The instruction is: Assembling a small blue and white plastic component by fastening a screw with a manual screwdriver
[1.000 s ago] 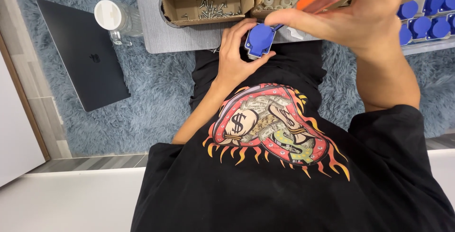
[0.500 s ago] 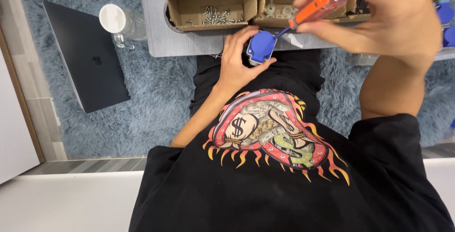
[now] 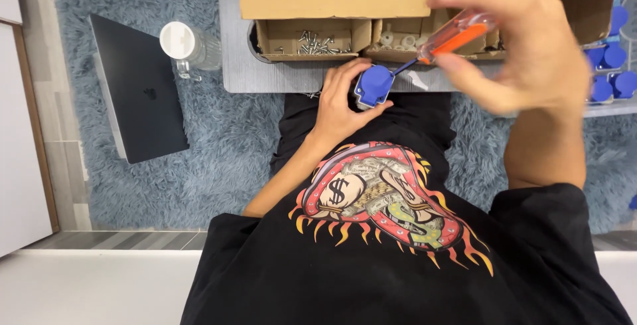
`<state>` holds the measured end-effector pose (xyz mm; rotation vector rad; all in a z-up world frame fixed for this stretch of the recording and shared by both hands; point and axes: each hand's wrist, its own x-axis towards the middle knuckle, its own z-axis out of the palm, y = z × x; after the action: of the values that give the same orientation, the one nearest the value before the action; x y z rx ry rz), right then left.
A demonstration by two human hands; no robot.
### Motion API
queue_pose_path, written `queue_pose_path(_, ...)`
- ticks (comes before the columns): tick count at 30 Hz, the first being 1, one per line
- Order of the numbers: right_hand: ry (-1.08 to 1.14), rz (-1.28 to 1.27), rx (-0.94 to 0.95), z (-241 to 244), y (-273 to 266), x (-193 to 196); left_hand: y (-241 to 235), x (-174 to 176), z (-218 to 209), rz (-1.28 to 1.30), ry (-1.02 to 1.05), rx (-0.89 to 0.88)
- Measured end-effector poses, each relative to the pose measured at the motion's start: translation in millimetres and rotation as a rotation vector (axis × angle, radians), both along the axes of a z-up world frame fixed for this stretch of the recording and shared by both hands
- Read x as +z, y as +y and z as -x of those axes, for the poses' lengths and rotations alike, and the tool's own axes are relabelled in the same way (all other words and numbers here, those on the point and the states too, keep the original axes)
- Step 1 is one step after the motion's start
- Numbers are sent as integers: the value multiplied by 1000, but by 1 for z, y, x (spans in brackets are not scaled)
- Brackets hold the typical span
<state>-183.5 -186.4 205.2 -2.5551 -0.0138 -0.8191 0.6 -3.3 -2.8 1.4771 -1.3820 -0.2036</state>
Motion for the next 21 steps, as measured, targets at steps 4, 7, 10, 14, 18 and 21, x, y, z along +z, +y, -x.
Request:
queue_pose_path(4,209,-371,315,4,-1,29,-1,3,0,-3,5,-3)
queue_pose_path(7,173,-180,144,10,-2,21,-1,2,0,-5,8,-1)
queue_pose_path(10,83,-46,8,7,0,7,-1,3,0,2,8,0)
queue_pose_path(14,-18,86,-96,6,-6,-22,-1,2,0,-11,8,-10)
queue_pose_path(18,-93,154,-108,5,-6,-25,0,3,0,-5,7,-1)
queue_pose_path(21,61,-128,95,3,-4,4,0,3,1,-11,8,-4)
